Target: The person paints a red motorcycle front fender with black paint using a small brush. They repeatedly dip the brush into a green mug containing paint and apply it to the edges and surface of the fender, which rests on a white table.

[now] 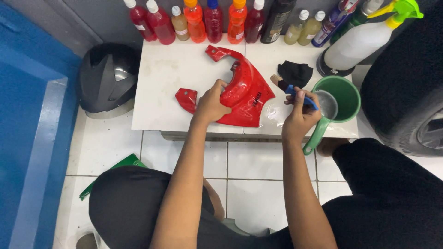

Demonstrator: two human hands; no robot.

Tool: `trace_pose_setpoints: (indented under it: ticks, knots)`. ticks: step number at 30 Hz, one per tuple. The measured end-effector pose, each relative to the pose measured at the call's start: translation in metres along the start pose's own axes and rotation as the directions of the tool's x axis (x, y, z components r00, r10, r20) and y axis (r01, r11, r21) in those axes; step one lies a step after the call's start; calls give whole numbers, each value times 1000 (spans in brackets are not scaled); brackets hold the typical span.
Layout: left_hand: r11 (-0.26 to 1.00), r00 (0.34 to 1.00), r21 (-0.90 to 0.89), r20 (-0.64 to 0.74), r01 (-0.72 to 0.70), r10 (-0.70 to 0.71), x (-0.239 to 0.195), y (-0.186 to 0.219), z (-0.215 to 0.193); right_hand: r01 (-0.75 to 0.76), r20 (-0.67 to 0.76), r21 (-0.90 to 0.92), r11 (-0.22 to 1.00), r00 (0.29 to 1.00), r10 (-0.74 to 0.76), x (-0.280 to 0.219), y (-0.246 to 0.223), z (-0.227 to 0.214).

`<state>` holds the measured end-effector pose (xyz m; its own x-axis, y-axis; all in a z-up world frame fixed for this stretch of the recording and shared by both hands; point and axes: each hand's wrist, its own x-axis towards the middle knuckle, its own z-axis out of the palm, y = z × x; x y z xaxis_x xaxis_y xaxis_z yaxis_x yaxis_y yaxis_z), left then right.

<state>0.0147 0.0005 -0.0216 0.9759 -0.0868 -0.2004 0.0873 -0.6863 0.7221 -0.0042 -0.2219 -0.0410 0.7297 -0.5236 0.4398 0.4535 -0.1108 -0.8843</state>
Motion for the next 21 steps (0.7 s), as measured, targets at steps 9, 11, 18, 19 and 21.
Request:
trace_pose_setpoints:
  ticks: [9, 11, 18, 19, 21]
  knots:
    - [998, 998, 63, -62, -11, 15, 12, -2, 10, -18, -5, 21, 1000, 1000, 18, 2, -1, -4]
    - [999, 998, 50, -62, -14, 17, 16, -4, 16, -19, -4, 20, 1000, 1000, 19, 2, -4, -4]
    - [998, 998, 34, -47, -44, 45, 19, -8, 19, -19, -3, 25, 1000, 1000, 19, 4, -12, -2]
    - [998, 998, 35, -49, -44, 46, 18, -8, 16, -18, -3, 26, 999, 1000, 18, 4, -11, -2]
    - [999, 999, -31, 6, -40, 40, 15, -8, 12, -20, -3, 22, 1000, 1000, 20, 3, -8, -4]
